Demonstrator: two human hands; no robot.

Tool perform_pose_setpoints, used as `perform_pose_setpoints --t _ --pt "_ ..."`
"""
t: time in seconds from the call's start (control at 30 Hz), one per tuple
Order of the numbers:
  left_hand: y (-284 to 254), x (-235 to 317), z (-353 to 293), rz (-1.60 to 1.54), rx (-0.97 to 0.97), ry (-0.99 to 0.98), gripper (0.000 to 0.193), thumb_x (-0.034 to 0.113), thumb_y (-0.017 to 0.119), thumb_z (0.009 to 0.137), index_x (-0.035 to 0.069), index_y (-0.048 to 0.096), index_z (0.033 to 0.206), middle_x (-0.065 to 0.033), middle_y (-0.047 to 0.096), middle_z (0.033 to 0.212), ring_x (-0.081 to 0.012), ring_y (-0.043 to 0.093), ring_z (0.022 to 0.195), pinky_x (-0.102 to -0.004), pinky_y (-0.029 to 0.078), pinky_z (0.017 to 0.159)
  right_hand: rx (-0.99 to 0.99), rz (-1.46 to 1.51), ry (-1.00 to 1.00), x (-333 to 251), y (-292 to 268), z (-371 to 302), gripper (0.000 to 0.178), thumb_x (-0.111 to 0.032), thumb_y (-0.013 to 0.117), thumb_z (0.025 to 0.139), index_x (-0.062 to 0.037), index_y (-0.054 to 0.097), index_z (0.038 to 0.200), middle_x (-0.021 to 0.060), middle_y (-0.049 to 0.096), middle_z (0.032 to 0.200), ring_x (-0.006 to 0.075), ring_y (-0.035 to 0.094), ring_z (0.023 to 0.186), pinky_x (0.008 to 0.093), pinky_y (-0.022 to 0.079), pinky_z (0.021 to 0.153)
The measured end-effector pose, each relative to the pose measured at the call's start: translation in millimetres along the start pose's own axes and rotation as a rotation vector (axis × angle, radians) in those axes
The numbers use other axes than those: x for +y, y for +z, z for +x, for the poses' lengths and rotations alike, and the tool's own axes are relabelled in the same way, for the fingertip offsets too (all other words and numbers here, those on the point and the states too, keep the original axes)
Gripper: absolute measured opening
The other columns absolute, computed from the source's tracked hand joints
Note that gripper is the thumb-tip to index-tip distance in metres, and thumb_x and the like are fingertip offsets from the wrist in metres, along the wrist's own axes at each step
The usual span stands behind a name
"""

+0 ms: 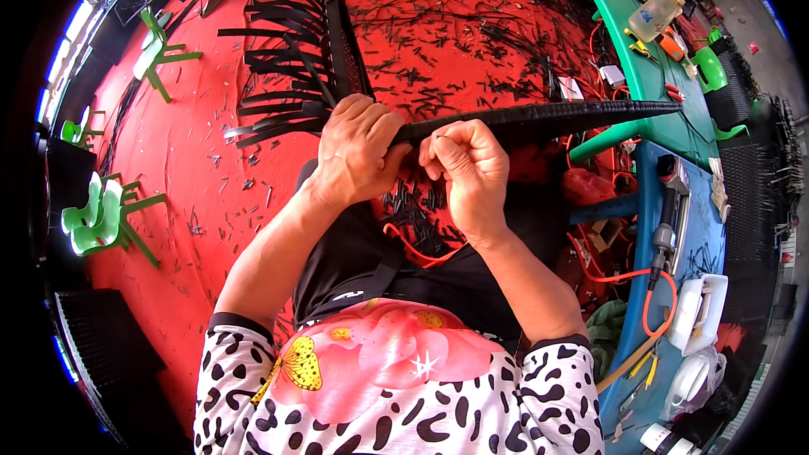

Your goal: The person sits on the floor and repairs a black plastic chair frame by hand. They cut black plastic strips with pliers, wrap them around the chair's frame, and secure them using a pneumatic nail gun. The process involves repeated cutting, wrapping, and nailing actions.

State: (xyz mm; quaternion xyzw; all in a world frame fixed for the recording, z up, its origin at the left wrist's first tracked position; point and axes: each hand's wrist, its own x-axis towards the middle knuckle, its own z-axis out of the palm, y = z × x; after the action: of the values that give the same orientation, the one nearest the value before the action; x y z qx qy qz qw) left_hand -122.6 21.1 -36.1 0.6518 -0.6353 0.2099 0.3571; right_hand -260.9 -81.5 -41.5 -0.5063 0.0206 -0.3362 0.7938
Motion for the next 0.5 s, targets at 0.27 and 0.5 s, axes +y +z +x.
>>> perform_pose_setpoints --t 0.27,0.5 --pt "10 9 -8 0.031 0.122 -0.032 0.02 0.009 0.066 0.059 0.006 0.052 0.072 -0.0085 0.051 0.067 -0.0288 0.053 0.064 -0.0394 0.043 0.066 -0.181 -0.71 -0.039 -21 25 25 0.013 -0.002 0.057 0.088 -0.0003 0.049 0.078 0.005 0.054 0.065 0.0102 0.049 0.057 0.026 0.041 0.053" --pt "10 -1 -1 0.022 0.144 -0.113 0.027 0.009 0.069 0.054 0.004 0.054 0.076 -0.0095 0.054 0.069 -0.0306 0.055 0.066 -0.0422 0.045 0.071 -0.298 -1.061 -0.382 -5 16 91 0.014 -0.004 0.062 0.083 0.0 0.05 0.076 0.0128 0.056 0.065 0.0267 0.054 0.057 0.0355 0.045 0.054"
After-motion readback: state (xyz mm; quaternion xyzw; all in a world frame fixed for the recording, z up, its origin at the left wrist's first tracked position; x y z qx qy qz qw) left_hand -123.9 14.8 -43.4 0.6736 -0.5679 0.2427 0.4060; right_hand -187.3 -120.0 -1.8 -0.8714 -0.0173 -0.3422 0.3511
